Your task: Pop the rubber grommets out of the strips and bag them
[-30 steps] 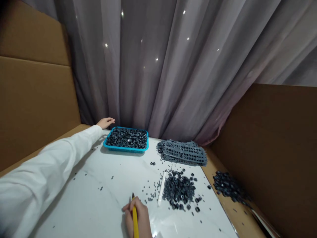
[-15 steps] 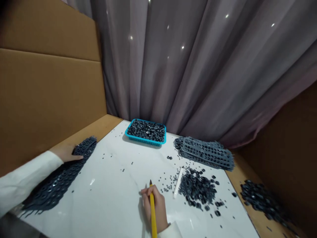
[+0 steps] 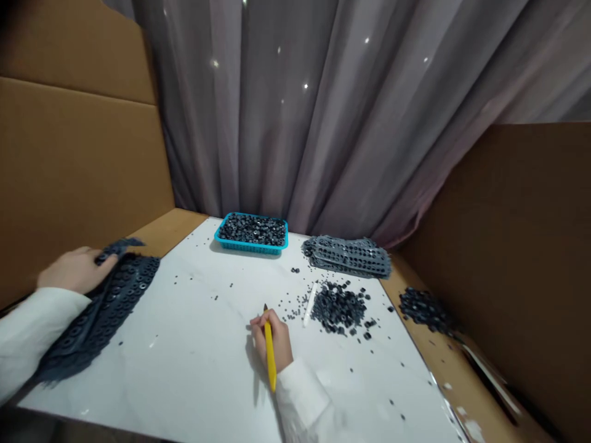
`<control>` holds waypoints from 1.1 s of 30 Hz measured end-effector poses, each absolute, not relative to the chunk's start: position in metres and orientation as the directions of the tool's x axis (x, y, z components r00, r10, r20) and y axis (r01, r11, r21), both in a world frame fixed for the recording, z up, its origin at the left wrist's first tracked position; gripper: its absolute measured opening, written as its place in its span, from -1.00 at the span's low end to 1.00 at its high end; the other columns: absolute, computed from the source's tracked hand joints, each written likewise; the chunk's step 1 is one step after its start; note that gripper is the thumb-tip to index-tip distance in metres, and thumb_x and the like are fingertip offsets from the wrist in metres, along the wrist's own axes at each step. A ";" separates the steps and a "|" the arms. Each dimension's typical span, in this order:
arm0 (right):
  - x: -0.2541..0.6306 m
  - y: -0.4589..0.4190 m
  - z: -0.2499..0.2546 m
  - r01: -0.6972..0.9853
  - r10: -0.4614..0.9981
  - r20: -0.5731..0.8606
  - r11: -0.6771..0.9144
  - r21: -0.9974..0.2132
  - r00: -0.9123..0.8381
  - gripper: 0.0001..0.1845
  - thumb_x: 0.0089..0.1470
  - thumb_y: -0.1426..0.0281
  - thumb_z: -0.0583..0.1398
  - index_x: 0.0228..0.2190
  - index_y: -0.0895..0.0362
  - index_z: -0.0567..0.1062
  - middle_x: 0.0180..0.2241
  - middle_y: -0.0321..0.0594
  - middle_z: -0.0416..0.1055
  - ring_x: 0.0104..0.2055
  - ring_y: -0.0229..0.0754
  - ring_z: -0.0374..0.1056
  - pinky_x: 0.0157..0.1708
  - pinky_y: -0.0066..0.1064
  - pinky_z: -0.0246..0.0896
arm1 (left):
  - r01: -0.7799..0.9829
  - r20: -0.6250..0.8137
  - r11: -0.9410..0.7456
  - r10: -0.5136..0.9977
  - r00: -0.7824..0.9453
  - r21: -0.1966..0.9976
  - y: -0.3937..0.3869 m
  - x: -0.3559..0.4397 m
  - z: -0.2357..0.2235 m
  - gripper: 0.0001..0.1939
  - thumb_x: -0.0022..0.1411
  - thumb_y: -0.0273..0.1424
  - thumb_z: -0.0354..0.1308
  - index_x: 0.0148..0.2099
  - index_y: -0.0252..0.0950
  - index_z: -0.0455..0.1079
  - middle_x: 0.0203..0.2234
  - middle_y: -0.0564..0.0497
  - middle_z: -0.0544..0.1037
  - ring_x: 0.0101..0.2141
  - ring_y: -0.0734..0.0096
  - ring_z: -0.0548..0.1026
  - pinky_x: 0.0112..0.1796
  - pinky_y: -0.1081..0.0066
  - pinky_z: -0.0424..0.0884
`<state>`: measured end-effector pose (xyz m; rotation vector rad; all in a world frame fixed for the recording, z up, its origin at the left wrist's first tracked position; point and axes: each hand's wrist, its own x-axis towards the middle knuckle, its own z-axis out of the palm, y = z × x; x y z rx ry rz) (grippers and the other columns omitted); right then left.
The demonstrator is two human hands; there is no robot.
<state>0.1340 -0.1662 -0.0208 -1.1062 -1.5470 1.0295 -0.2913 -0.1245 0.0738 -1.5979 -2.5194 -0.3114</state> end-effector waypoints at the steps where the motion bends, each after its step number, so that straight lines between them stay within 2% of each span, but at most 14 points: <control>1: 0.134 -0.167 -0.020 0.173 0.966 0.215 0.238 -0.956 -0.141 -0.83 -0.03 0.44 0.13 -0.49 0.06 0.17 -0.37 -0.11 0.51 -0.40 -0.16 0.41 -0.39 -0.36 0.24 | 0.878 0.226 0.476 0.850 -0.476 0.060 -0.125 -0.291 0.082 -0.43 0.17 -0.04 -0.17 -0.06 -0.32 0.41 -0.08 -0.21 0.45 -0.25 0.07 0.42 -0.35 0.30 0.29; 3: 0.133 -0.170 -0.016 0.154 0.967 0.218 0.238 -0.959 -0.136 -0.83 -0.03 0.43 0.13 -0.48 0.06 0.17 -0.33 -0.10 0.52 -0.44 -0.18 0.39 -0.43 -0.38 0.23 | 0.816 0.300 0.577 0.774 -0.558 0.029 -0.127 -0.288 0.097 -0.46 0.15 -0.02 -0.18 -0.06 -0.24 0.40 -0.08 -0.13 0.46 -0.35 0.14 0.42 -0.47 0.37 0.21; 5: 0.130 -0.172 -0.006 0.122 0.959 0.239 0.258 -0.958 -0.154 -0.82 -0.02 0.41 0.15 -0.47 0.06 0.18 -0.27 -0.07 0.52 -0.38 -0.15 0.42 -0.37 -0.33 0.25 | 0.833 0.496 0.547 0.703 -0.509 0.079 -0.131 -0.276 0.111 -0.49 0.13 -0.04 -0.15 -0.13 -0.27 0.42 -0.14 -0.09 0.49 -0.38 0.21 0.42 -0.51 0.41 0.16; 8: 0.121 -0.175 0.023 0.055 0.921 0.307 0.329 -0.943 -0.241 -0.75 -0.03 0.36 0.21 -0.42 0.05 0.17 -0.14 -0.02 0.49 -0.13 -0.06 0.42 -0.11 -0.18 0.20 | 0.970 0.811 0.200 0.540 -0.227 0.138 -0.144 -0.233 0.129 -0.54 0.16 -0.08 -0.09 -0.17 -0.34 0.40 -0.29 -0.07 0.50 -0.32 0.28 0.43 -0.41 0.41 0.23; 10: 0.109 -0.177 0.051 -0.013 0.885 0.354 0.368 -0.930 -0.303 -0.65 -0.07 0.32 0.27 -0.39 0.03 0.16 -0.04 -0.04 0.44 0.01 -0.04 0.34 0.04 -0.10 0.08 | 0.990 0.868 -0.016 0.484 -0.115 0.140 -0.158 -0.188 0.136 -0.62 0.16 -0.09 -0.01 -0.24 -0.30 0.38 -0.40 -0.01 0.45 -0.35 0.32 0.42 -0.38 0.42 0.26; 12: 0.096 -0.179 0.078 -0.123 0.858 0.410 0.392 -0.912 -0.311 -0.54 -0.14 0.29 0.32 -0.36 0.01 0.12 0.03 -0.08 0.38 0.11 -0.04 0.24 0.09 -0.07 0.03 | 0.962 0.841 -0.210 0.540 -0.035 0.175 -0.175 -0.139 0.138 -0.72 0.18 -0.16 0.05 -0.19 -0.26 0.33 -0.39 0.01 0.41 -0.34 0.32 0.40 -0.33 0.39 0.29; 14: 0.085 -0.181 0.100 -0.247 0.858 0.454 0.398 -0.884 -0.242 -0.48 -0.19 0.25 0.34 -0.36 0.01 0.10 0.01 -0.12 0.36 0.09 -0.05 0.25 0.06 -0.12 0.10 | 0.874 0.798 -0.434 0.595 0.094 0.221 -0.192 -0.095 0.132 -0.80 0.19 -0.26 0.08 -0.14 -0.20 0.28 -0.34 0.01 0.40 -0.29 0.31 0.41 -0.25 0.35 0.33; 16: 0.081 -0.185 0.114 -0.287 0.887 0.453 0.413 -0.864 -0.089 -0.51 -0.15 0.22 0.31 -0.37 0.02 0.08 -0.16 -0.21 0.37 -0.10 -0.12 0.34 -0.11 -0.25 0.23 | 0.754 0.765 -0.601 0.607 0.215 0.265 -0.204 -0.064 0.120 -0.74 0.16 -0.27 0.12 -0.09 -0.15 0.25 -0.31 -0.01 0.39 -0.27 0.27 0.41 -0.25 0.32 0.36; 17: 0.081 -0.188 0.118 -0.275 0.899 0.439 0.419 -0.865 -0.009 -0.54 -0.12 0.22 0.28 -0.38 0.03 0.08 -0.28 -0.28 0.34 -0.23 -0.19 0.34 -0.22 -0.33 0.25 | 0.724 0.776 -0.619 0.601 0.189 0.303 -0.208 -0.053 0.114 -0.67 0.11 -0.24 0.17 -0.07 -0.14 0.25 -0.24 -0.05 0.37 -0.19 0.20 0.39 -0.19 0.26 0.36; 20: 0.092 -0.199 0.123 -0.217 0.908 0.410 0.419 -0.882 0.089 -0.60 -0.05 0.28 0.24 -0.41 0.04 0.07 -0.49 -0.43 0.12 -0.47 -0.34 0.15 -0.45 -0.49 0.13 | 0.543 0.736 -0.616 0.677 -0.003 0.570 -0.210 -0.041 0.100 -0.41 -0.03 -0.14 0.28 0.04 -0.08 0.19 0.06 -0.11 0.21 0.07 0.02 0.24 -0.03 0.11 0.33; 22: 0.101 -0.209 0.127 -0.224 0.905 0.422 0.422 -0.879 0.047 -0.60 -0.05 0.31 0.24 -0.42 0.05 0.06 -0.52 -0.45 0.07 -0.52 -0.37 0.07 -0.51 -0.53 0.06 | 0.262 0.563 -0.545 0.827 0.008 0.797 -0.209 -0.041 0.098 -0.33 0.01 -0.09 0.23 0.14 -0.07 0.10 0.10 -0.12 0.22 0.05 0.06 0.29 -0.07 0.16 0.39; 24: 0.109 -0.220 0.133 -0.218 0.901 0.435 0.426 -0.878 0.007 -0.62 -0.04 0.34 0.24 -0.43 0.04 0.06 -0.52 -0.46 0.06 -0.53 -0.37 0.05 -0.53 -0.53 0.03 | 0.035 0.387 -0.395 0.912 0.137 0.918 -0.209 -0.043 0.101 -0.40 0.08 -0.07 0.18 0.13 -0.14 0.17 -0.01 -0.12 0.38 -0.08 0.14 0.42 -0.17 0.25 0.44; 28: 0.121 -0.235 0.150 -0.103 0.879 0.477 0.476 -0.873 0.020 -0.64 -0.02 0.37 0.25 -0.44 0.04 0.08 -0.51 -0.44 0.07 -0.51 -0.35 0.04 -0.52 -0.53 0.01 | -0.086 0.305 -0.293 0.925 0.226 0.952 -0.219 -0.042 0.115 -0.60 0.07 -0.11 0.21 -0.09 -0.22 0.40 -0.23 -0.04 0.54 -0.28 0.25 0.50 -0.30 0.39 0.44; 33: 0.133 -0.193 0.128 0.114 0.841 0.528 0.516 -0.849 0.119 -0.62 -0.05 0.34 0.26 -0.45 0.05 0.08 -0.51 -0.43 0.04 -0.48 -0.32 0.02 -0.46 -0.49 0.00 | 0.079 0.313 -0.323 0.942 0.124 0.943 -0.192 -0.036 0.099 -0.60 0.09 -0.11 0.18 -0.12 -0.28 0.40 -0.29 -0.03 0.54 -0.29 0.26 0.49 -0.31 0.40 0.42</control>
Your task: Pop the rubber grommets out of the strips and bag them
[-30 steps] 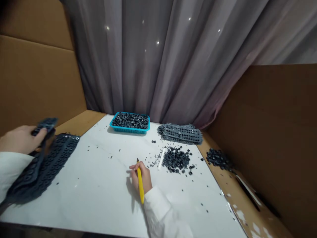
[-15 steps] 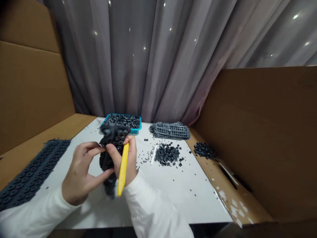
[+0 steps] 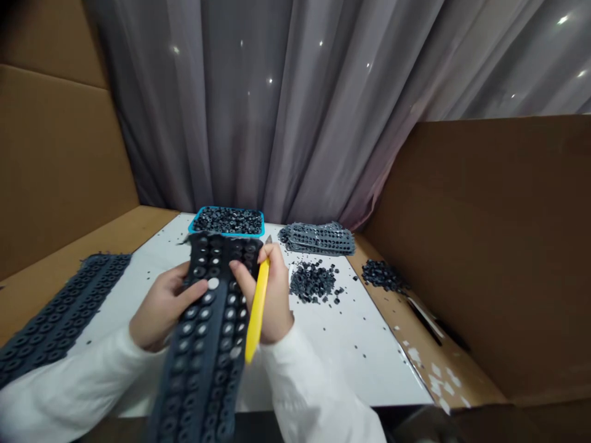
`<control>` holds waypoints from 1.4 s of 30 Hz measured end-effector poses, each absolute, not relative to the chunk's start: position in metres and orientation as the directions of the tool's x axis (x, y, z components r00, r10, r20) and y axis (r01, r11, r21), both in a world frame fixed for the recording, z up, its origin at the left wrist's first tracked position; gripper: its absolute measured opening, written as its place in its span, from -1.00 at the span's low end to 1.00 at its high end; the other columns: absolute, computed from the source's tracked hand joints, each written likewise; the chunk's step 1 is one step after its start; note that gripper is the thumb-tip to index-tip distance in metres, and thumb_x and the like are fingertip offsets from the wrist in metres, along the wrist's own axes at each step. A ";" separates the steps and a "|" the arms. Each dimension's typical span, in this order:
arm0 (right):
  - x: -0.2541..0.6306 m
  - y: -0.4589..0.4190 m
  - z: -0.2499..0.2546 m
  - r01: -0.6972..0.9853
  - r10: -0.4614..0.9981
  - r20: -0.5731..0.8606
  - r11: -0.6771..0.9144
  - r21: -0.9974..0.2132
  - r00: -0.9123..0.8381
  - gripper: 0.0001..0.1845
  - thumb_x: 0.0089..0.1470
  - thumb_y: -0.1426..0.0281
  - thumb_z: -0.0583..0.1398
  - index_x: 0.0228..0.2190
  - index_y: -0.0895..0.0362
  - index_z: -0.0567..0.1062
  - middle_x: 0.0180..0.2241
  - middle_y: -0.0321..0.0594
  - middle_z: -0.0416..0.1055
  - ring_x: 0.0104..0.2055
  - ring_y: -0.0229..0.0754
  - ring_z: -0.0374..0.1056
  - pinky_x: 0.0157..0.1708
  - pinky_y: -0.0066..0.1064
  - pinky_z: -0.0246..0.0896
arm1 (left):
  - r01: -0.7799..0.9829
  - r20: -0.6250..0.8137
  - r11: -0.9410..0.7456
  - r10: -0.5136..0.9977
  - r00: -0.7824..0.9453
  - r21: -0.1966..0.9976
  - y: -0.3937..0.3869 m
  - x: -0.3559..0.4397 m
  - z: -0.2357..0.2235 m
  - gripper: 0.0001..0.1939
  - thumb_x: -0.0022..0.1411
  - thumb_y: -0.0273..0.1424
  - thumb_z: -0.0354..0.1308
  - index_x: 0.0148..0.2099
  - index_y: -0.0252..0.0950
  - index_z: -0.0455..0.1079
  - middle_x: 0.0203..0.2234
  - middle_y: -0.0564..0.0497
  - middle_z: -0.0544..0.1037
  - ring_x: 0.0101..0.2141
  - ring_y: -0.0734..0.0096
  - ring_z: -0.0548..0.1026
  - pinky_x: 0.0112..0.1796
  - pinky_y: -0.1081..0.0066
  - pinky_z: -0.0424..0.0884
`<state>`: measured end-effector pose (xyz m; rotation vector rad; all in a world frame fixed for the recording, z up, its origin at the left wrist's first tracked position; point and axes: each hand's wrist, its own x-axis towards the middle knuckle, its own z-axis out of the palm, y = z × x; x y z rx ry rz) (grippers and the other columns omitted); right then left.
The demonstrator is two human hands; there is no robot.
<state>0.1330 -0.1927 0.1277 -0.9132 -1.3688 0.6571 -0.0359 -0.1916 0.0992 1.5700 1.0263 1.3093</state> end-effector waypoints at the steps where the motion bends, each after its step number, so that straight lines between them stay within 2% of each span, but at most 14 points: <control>1: 0.135 -0.175 0.113 0.160 0.841 0.526 0.507 -0.847 0.122 -0.63 -0.07 0.33 0.25 -0.45 0.06 0.09 -0.51 -0.43 0.05 -0.48 -0.32 0.02 -0.44 -0.48 0.01 | 0.145 0.315 -0.334 0.939 0.140 0.931 -0.176 -0.035 0.086 -0.60 0.09 -0.10 0.16 -0.15 -0.31 0.39 -0.30 -0.03 0.54 -0.30 0.27 0.49 -0.32 0.40 0.41; 4: 0.138 -0.118 0.055 0.240 0.912 0.397 0.366 -0.899 0.098 -0.63 -0.14 0.31 0.25 -0.48 0.06 0.10 -0.59 -0.49 0.01 -0.54 -0.33 -0.04 -0.50 -0.48 -0.06 | 0.401 0.255 -0.379 0.909 0.329 0.834 -0.125 -0.035 0.037 -0.60 0.17 -0.09 0.04 -0.18 -0.33 0.38 -0.33 -0.02 0.54 -0.32 0.29 0.49 -0.33 0.40 0.40; 9: 0.135 -0.060 -0.022 0.254 0.926 0.327 0.275 -0.927 0.187 -0.64 -0.23 0.34 0.24 -0.54 0.05 0.09 -0.65 -0.52 0.06 -0.58 -0.34 0.00 -0.52 -0.50 0.00 | 0.594 0.234 -0.378 0.922 0.307 0.710 -0.068 -0.036 -0.021 -0.66 0.15 -0.14 0.05 -0.26 -0.33 0.43 -0.53 0.00 0.49 -0.49 0.31 0.41 -0.42 0.38 0.30; 14: 0.136 -0.055 -0.042 0.187 0.909 0.337 0.297 -0.936 0.244 -0.70 -0.07 0.30 0.18 -0.46 0.04 0.09 -0.33 -0.22 0.44 -0.31 -0.22 0.36 -0.29 -0.38 0.25 | 0.751 0.275 -0.343 0.936 0.221 0.564 -0.055 -0.041 -0.030 -0.72 0.16 -0.16 0.05 -0.36 -0.26 0.42 -0.54 -0.03 0.46 -0.39 0.23 0.43 -0.30 0.33 0.29; 16: 0.138 -0.057 -0.043 0.154 0.910 0.329 0.298 -0.942 0.252 -0.71 -0.02 0.28 0.16 -0.45 0.04 0.08 -0.23 -0.12 0.46 -0.20 -0.18 0.39 -0.22 -0.33 0.28 | 0.792 0.281 -0.304 0.944 0.174 0.530 -0.056 -0.042 -0.027 -0.70 0.17 -0.15 0.04 -0.25 -0.26 0.43 -0.43 -0.09 0.50 -0.28 0.14 0.44 -0.21 0.25 0.29; 18: 0.140 -0.059 -0.043 0.134 0.915 0.317 0.291 -0.947 0.250 -0.70 0.00 0.26 0.16 -0.45 0.04 0.08 -0.24 -0.09 0.48 -0.19 -0.17 0.41 -0.20 -0.30 0.30 | 0.827 0.335 -0.262 0.937 0.096 0.497 -0.060 -0.041 -0.023 -0.56 0.19 -0.14 0.03 0.01 -0.30 0.34 -0.13 -0.21 0.47 -0.07 0.01 0.37 -0.07 0.14 0.24; 20: 0.140 -0.061 -0.042 0.125 0.918 0.312 0.289 -0.949 0.245 -0.72 0.02 0.24 0.15 -0.46 0.05 0.10 -0.25 -0.08 0.49 -0.20 -0.17 0.43 -0.19 -0.29 0.31 | 0.860 0.444 -0.293 0.892 0.088 0.417 -0.067 -0.036 -0.020 -0.34 0.19 -0.13 0.02 0.25 -0.37 0.06 0.18 -0.30 0.18 0.15 -0.06 0.15 0.08 0.04 0.10; 22: 0.140 -0.062 -0.042 0.122 0.916 0.314 0.292 -0.949 0.249 -0.73 0.05 0.21 0.13 -0.46 0.05 0.12 -0.24 -0.08 0.49 -0.20 -0.17 0.43 -0.19 -0.29 0.31 | 0.849 0.476 -0.446 0.834 0.279 0.285 -0.074 -0.030 -0.019 -0.25 0.20 -0.11 0.02 0.32 -0.32 -0.10 0.29 -0.24 -0.07 0.25 -0.04 -0.06 0.17 -0.01 -0.07; 24: 0.142 -0.061 -0.041 0.122 0.911 0.317 0.295 -0.948 0.264 -0.73 0.06 0.18 0.11 -0.46 0.06 0.13 -0.25 -0.10 0.49 -0.21 -0.17 0.43 -0.22 -0.30 0.31 | 0.755 0.338 -0.620 0.772 0.538 0.213 -0.080 -0.026 -0.024 -0.32 0.22 -0.10 -0.01 0.31 -0.19 -0.05 0.30 -0.15 -0.06 0.27 0.01 -0.08 0.19 -0.07 -0.13; 26: 0.145 -0.061 -0.039 0.123 0.904 0.319 0.296 -0.947 0.283 -0.71 0.06 0.15 0.10 -0.45 0.06 0.14 -0.28 -0.12 0.50 -0.24 -0.17 0.44 -0.26 -0.31 0.31 | 0.690 0.178 -0.683 0.729 0.661 0.239 -0.082 -0.023 -0.031 -0.40 0.24 -0.06 -0.05 0.27 -0.10 0.04 0.28 -0.10 0.03 0.25 0.01 -0.02 0.17 -0.14 -0.11; 29: 0.155 -0.063 -0.034 0.119 0.893 0.322 0.300 -0.947 0.314 -0.69 0.06 0.10 0.08 -0.45 0.06 0.14 -0.27 -0.13 0.50 -0.27 -0.19 0.43 -0.29 -0.33 0.31 | 0.689 0.104 -0.668 0.735 0.670 0.280 -0.080 -0.025 -0.039 -0.42 0.25 -0.03 -0.10 0.26 -0.08 0.07 0.27 -0.09 0.05 0.24 -0.01 0.02 0.16 -0.19 -0.11; 35: 0.178 -0.077 -0.022 0.078 0.875 0.297 0.290 -0.954 0.383 -0.67 0.10 0.05 -0.01 -0.38 0.07 0.20 -0.23 -0.10 0.50 -0.32 -0.22 0.43 -0.34 -0.36 0.32 | 0.772 0.285 -0.605 0.788 0.545 0.197 -0.094 -0.027 -0.007 -0.38 0.20 -0.10 0.02 0.25 -0.24 0.10 0.24 -0.21 0.09 0.20 -0.08 0.06 0.15 -0.10 -0.08; 38: 0.187 -0.085 -0.014 -0.020 0.887 0.254 0.283 -0.959 0.386 -0.67 0.12 0.08 -0.06 -0.23 0.06 0.21 -0.28 -0.16 0.50 -0.37 -0.23 0.41 -0.36 -0.37 0.31 | 0.648 0.186 -0.709 0.701 0.688 0.278 -0.124 -0.023 0.016 -0.52 0.04 -0.06 0.19 -0.06 -0.24 0.38 -0.10 -0.11 0.46 -0.09 0.09 0.36 -0.05 0.15 0.21; 42: 0.189 -0.107 -0.007 -0.110 0.934 0.231 0.269 -0.957 0.272 -0.78 0.04 0.24 -0.01 -0.26 0.05 0.24 -0.50 -0.36 0.39 -0.51 -0.30 0.29 -0.46 -0.46 0.23 | 0.500 0.040 -0.801 0.541 0.840 0.330 -0.163 -0.020 0.015 -0.70 -0.03 -0.18 0.27 -0.28 -0.23 0.38 -0.34 0.01 0.49 -0.28 0.24 0.37 -0.27 0.32 0.22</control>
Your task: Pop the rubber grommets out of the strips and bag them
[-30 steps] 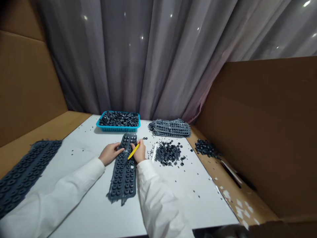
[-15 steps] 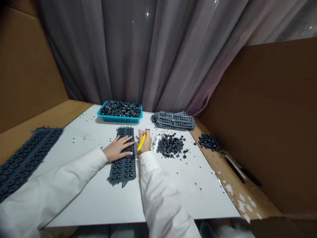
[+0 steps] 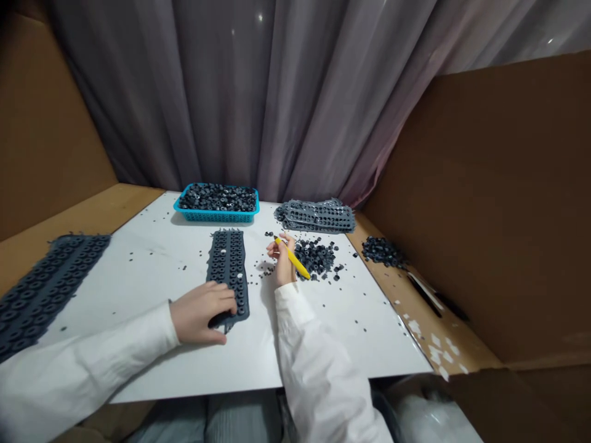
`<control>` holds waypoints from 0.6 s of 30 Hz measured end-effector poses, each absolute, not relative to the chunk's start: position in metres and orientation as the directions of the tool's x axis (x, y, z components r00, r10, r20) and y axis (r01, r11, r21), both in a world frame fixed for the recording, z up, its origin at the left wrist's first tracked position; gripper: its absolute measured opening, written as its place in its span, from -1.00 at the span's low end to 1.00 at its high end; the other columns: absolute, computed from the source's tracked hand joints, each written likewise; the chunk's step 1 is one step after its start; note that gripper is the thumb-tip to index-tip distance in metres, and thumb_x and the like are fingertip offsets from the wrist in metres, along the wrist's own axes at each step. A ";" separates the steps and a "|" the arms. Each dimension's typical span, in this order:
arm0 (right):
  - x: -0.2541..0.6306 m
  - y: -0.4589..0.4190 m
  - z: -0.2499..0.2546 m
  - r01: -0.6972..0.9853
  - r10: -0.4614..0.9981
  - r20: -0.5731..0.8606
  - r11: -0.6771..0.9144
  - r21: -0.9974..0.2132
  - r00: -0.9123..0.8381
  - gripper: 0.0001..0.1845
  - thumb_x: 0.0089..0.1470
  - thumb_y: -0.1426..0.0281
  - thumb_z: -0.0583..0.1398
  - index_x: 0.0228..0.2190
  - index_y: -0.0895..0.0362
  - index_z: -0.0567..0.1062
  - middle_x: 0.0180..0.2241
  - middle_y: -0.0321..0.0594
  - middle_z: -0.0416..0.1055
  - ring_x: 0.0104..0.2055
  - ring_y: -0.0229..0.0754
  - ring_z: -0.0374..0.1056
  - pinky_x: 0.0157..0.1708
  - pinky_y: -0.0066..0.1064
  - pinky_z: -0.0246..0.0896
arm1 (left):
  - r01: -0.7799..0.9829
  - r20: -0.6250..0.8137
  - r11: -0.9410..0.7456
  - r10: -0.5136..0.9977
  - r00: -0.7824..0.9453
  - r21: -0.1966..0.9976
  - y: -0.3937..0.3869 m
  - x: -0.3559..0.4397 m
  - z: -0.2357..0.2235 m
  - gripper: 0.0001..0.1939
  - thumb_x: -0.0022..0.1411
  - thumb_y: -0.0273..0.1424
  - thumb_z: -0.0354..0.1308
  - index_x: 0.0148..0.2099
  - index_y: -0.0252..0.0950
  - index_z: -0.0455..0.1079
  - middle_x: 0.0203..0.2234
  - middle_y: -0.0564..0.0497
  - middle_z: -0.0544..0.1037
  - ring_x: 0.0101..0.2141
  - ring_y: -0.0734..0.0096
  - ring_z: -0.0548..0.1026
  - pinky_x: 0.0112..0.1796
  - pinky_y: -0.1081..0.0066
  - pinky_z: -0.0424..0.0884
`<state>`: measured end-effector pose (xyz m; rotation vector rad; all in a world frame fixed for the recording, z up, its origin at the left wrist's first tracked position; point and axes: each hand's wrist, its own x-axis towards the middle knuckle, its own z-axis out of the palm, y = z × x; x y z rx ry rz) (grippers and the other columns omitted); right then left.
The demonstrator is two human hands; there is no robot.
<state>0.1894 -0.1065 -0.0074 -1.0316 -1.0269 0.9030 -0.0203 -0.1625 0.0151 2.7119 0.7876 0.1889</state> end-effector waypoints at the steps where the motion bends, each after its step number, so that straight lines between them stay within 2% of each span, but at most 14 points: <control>1: 0.189 -0.116 -0.008 -0.106 0.944 0.222 0.253 -0.962 0.242 -0.84 -0.01 0.30 0.02 -0.33 0.07 0.26 -0.56 -0.39 0.34 -0.55 -0.32 0.25 -0.51 -0.49 0.19 | 0.507 0.057 -0.799 0.551 0.832 0.322 -0.168 -0.021 0.011 -0.80 0.04 -0.28 0.22 -0.28 -0.25 0.37 -0.35 0.00 0.48 -0.29 0.25 0.35 -0.28 0.33 0.21; 3: 0.186 -0.139 -0.012 -0.087 0.971 0.174 0.190 -0.978 0.164 -0.94 -0.11 0.39 0.06 -0.48 0.10 0.29 -0.66 -0.41 0.28 -0.63 -0.34 0.18 -0.61 -0.52 0.10 | 0.503 0.084 -0.796 0.558 0.826 0.337 -0.171 -0.025 0.005 -0.94 0.13 -0.45 0.07 -0.31 -0.26 0.35 -0.38 0.00 0.47 -0.31 0.29 0.33 -0.28 0.35 0.20; 4: 0.184 -0.152 -0.015 -0.076 0.984 0.132 0.142 -0.987 0.123 -0.97 -0.15 0.41 0.07 -0.54 0.11 0.30 -0.70 -0.41 0.27 -0.67 -0.35 0.14 -0.66 -0.53 0.05 | 0.487 0.084 -0.795 0.548 0.832 0.361 -0.171 -0.028 0.003 -0.91 0.13 -0.50 0.03 -0.33 -0.26 0.35 -0.41 0.01 0.47 -0.33 0.31 0.32 -0.29 0.36 0.20; 7: 0.179 -0.182 -0.024 -0.033 0.999 -0.032 -0.030 -0.999 0.036 -0.93 -0.21 0.41 0.07 -0.65 0.11 0.26 -0.79 -0.42 0.24 -0.77 -0.38 0.07 -0.76 -0.55 -0.06 | 0.446 0.065 -0.774 0.526 0.848 0.449 -0.164 -0.032 0.006 -0.95 0.06 -0.45 0.11 -0.34 -0.26 0.35 -0.45 0.04 0.46 -0.36 0.34 0.34 -0.31 0.39 0.20; 9: 0.178 -0.193 -0.027 -0.021 0.995 -0.088 -0.087 -0.996 0.044 -0.91 -0.23 0.42 0.06 -0.68 0.11 0.24 -0.81 -0.43 0.24 -0.79 -0.39 0.06 -0.78 -0.57 -0.08 | 0.456 0.065 -0.748 0.549 0.833 0.481 -0.161 -0.031 0.011 -0.88 0.03 -0.37 0.16 -0.32 -0.27 0.36 -0.44 0.04 0.45 -0.36 0.34 0.35 -0.31 0.40 0.21; 11: 0.177 -0.197 -0.028 -0.008 0.995 -0.092 -0.091 -0.996 0.046 -0.91 -0.24 0.43 0.07 -0.68 0.11 0.24 -0.81 -0.43 0.25 -0.80 -0.38 0.10 -0.78 -0.58 -0.04 | 0.486 0.063 -0.734 0.580 0.812 0.474 -0.159 -0.026 0.015 -0.85 0.05 -0.33 0.15 -0.32 -0.27 0.36 -0.43 0.03 0.44 -0.37 0.35 0.37 -0.31 0.40 0.22; 18: 0.177 -0.201 -0.028 0.139 0.995 -0.035 -0.022 -0.990 -0.090 -0.87 -0.20 0.52 0.08 -0.68 0.12 0.27 -0.74 -0.38 0.35 -0.73 -0.34 0.25 -0.69 -0.55 0.15 | 0.527 -0.010 -0.747 0.573 0.820 0.405 -0.155 -0.008 0.016 -0.86 0.02 -0.38 0.17 -0.31 -0.28 0.37 -0.46 0.06 0.44 -0.38 0.37 0.39 -0.33 0.42 0.22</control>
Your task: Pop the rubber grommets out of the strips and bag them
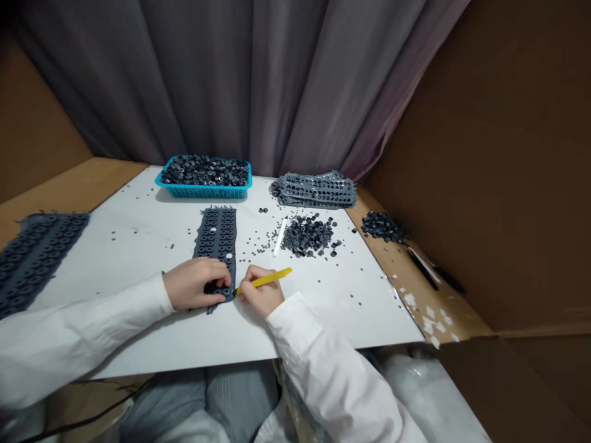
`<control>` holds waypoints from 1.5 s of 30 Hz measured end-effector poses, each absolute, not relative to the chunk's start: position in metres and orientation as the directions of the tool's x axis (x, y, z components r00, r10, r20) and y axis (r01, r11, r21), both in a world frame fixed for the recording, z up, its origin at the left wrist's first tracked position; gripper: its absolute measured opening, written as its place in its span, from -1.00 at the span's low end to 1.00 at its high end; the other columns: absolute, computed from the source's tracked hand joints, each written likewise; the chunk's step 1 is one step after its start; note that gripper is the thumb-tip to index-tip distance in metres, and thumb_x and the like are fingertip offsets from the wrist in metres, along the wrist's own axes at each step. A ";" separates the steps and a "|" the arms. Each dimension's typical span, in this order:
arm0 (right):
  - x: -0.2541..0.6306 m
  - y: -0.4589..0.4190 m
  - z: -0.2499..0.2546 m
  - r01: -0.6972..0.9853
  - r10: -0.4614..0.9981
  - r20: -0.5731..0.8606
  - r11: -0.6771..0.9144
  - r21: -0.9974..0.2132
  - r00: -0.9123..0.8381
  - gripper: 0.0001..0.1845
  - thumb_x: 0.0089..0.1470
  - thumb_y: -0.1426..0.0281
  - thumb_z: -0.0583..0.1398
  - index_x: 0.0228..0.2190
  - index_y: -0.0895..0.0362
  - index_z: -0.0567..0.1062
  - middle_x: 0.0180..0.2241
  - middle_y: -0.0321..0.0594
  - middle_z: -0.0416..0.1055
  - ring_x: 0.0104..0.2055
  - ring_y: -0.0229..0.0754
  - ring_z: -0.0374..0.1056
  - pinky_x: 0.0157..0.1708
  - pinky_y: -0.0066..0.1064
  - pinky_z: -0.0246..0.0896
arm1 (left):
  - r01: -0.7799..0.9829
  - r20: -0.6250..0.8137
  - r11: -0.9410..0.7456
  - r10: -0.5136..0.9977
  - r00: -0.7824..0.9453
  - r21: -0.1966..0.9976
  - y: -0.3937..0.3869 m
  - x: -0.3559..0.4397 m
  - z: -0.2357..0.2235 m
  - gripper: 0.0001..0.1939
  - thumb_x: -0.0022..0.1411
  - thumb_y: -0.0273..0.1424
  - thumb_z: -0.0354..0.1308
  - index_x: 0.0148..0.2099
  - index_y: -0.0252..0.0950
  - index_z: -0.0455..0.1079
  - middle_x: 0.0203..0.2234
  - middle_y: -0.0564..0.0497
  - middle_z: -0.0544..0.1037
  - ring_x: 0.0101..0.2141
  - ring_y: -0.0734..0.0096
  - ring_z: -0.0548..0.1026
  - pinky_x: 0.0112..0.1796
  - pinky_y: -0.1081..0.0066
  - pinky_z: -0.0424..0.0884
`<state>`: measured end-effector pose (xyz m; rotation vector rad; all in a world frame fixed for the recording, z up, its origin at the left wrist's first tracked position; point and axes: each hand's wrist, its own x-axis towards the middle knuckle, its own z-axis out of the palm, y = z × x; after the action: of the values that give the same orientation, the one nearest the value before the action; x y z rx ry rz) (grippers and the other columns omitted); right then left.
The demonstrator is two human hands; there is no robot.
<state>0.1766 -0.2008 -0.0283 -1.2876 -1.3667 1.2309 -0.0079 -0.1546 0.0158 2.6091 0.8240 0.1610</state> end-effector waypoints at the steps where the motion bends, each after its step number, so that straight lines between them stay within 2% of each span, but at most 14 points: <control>1: 0.177 -0.202 -0.028 0.148 0.995 -0.025 -0.010 -0.989 -0.099 -0.87 -0.19 0.52 0.08 -0.67 0.12 0.27 -0.74 -0.38 0.36 -0.72 -0.33 0.26 -0.68 -0.55 0.16 | 0.529 -0.020 -0.749 0.570 0.822 0.397 -0.154 -0.007 0.016 -0.87 0.02 -0.38 0.17 -0.31 -0.28 0.37 -0.46 0.06 0.44 -0.38 0.37 0.40 -0.34 0.42 0.22; 8: 0.177 -0.203 -0.026 0.198 0.990 0.008 0.037 -0.980 -0.142 -0.84 -0.14 0.52 0.07 -0.67 0.12 0.24 -0.73 -0.37 0.35 -0.69 -0.32 0.29 -0.62 -0.53 0.17 | 0.521 -0.050 -0.797 0.533 0.845 0.306 -0.154 -0.003 0.017 -0.87 0.05 -0.41 0.16 -0.27 -0.27 0.39 -0.46 0.06 0.47 -0.37 0.33 0.41 -0.33 0.39 0.22; 13: 0.175 -0.203 -0.019 0.271 0.985 0.047 0.091 -0.958 -0.164 -0.78 -0.13 0.54 0.03 -0.71 0.11 0.18 -0.77 -0.37 0.28 -0.69 -0.35 0.20 -0.63 -0.55 0.09 | 0.436 0.009 -0.891 0.440 0.898 0.131 -0.160 -0.002 0.014 -0.88 0.11 -0.42 0.13 -0.26 -0.28 0.42 -0.40 -0.01 0.47 -0.34 0.28 0.41 -0.33 0.35 0.23; 18: 0.175 -0.205 -0.017 0.325 0.981 0.082 0.137 -0.936 -0.176 -0.77 -0.14 0.54 0.03 -0.72 0.11 0.16 -0.77 -0.37 0.26 -0.69 -0.35 0.17 -0.63 -0.54 0.05 | 0.392 -0.013 -0.920 0.392 0.920 -0.012 -0.164 0.003 0.018 -0.90 0.16 -0.44 0.11 -0.33 -0.32 0.44 -0.44 -0.04 0.47 -0.37 0.29 0.39 -0.36 0.34 0.23; 21: 0.175 -0.205 -0.021 0.238 0.989 0.054 0.086 -0.967 -0.139 -0.81 -0.14 0.53 0.04 -0.69 0.11 0.20 -0.75 -0.37 0.29 -0.69 -0.33 0.21 -0.62 -0.53 0.10 | 0.409 -0.019 -0.912 0.409 0.913 0.022 -0.162 0.003 0.016 -0.90 0.16 -0.43 0.12 -0.31 -0.31 0.45 -0.43 -0.04 0.47 -0.36 0.27 0.40 -0.34 0.33 0.26; 24: 0.175 -0.205 -0.025 0.101 0.997 -0.011 -0.003 -0.995 -0.079 -0.85 -0.14 0.50 0.05 -0.66 0.10 0.23 -0.73 -0.37 0.33 -0.71 -0.32 0.23 -0.65 -0.52 0.14 | 0.420 0.006 -0.896 0.425 0.905 0.146 -0.157 -0.002 0.010 -0.87 0.15 -0.41 0.11 -0.24 -0.28 0.45 -0.39 -0.03 0.47 -0.33 0.27 0.41 -0.30 0.32 0.29; 26: 0.175 -0.205 -0.026 0.094 0.997 -0.023 -0.016 -0.995 -0.073 -0.84 -0.14 0.50 0.06 -0.67 0.11 0.23 -0.73 -0.37 0.34 -0.71 -0.32 0.24 -0.67 -0.53 0.15 | 0.416 0.028 -0.882 0.432 0.901 0.222 -0.155 -0.005 0.005 -0.84 0.15 -0.40 0.10 -0.20 -0.27 0.44 -0.38 -0.02 0.47 -0.32 0.28 0.41 -0.27 0.33 0.31; 29: 0.175 -0.206 -0.025 0.150 0.996 -0.011 0.002 -0.989 -0.089 -0.83 -0.14 0.51 0.06 -0.68 0.11 0.24 -0.74 -0.37 0.34 -0.70 -0.32 0.26 -0.64 -0.53 0.15 | 0.411 0.061 -0.869 0.442 0.895 0.275 -0.153 -0.008 0.001 -0.83 0.16 -0.40 0.09 -0.19 -0.27 0.44 -0.37 -0.02 0.46 -0.31 0.30 0.41 -0.25 0.35 0.31; 35: 0.176 -0.206 -0.021 0.226 0.993 0.011 0.038 -0.973 -0.119 -0.81 -0.12 0.52 0.06 -0.69 0.11 0.22 -0.74 -0.37 0.34 -0.67 -0.31 0.28 -0.58 -0.51 0.18 | 0.425 0.035 -0.863 0.450 0.892 0.272 -0.155 -0.006 0.002 -0.83 0.16 -0.40 0.08 -0.20 -0.27 0.44 -0.37 -0.02 0.46 -0.30 0.29 0.41 -0.25 0.35 0.31; 40: 0.176 -0.207 -0.020 0.210 0.992 0.011 0.037 -0.977 -0.124 -0.82 -0.11 0.52 0.05 -0.67 0.11 0.24 -0.72 -0.37 0.34 -0.66 -0.30 0.29 -0.58 -0.51 0.18 | 0.411 0.048 -0.863 0.442 0.896 0.293 -0.155 -0.005 0.002 -0.85 0.14 -0.43 0.09 -0.22 -0.27 0.44 -0.38 0.00 0.46 -0.32 0.32 0.41 -0.26 0.37 0.31; 45: 0.176 -0.208 -0.015 0.311 0.984 0.041 0.094 -0.946 -0.172 -0.79 -0.10 0.53 0.03 -0.69 0.10 0.20 -0.74 -0.38 0.29 -0.65 -0.33 0.21 -0.57 -0.51 0.10 | 0.399 0.071 -0.878 0.430 0.900 0.265 -0.155 -0.007 -0.001 -0.87 0.15 -0.43 0.10 -0.23 -0.27 0.43 -0.39 -0.01 0.45 -0.33 0.32 0.39 -0.28 0.36 0.28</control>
<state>0.1759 -0.2075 -0.0151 -1.3076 -1.6031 1.1060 -0.0067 -0.1548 -0.0007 2.8204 0.6252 0.1863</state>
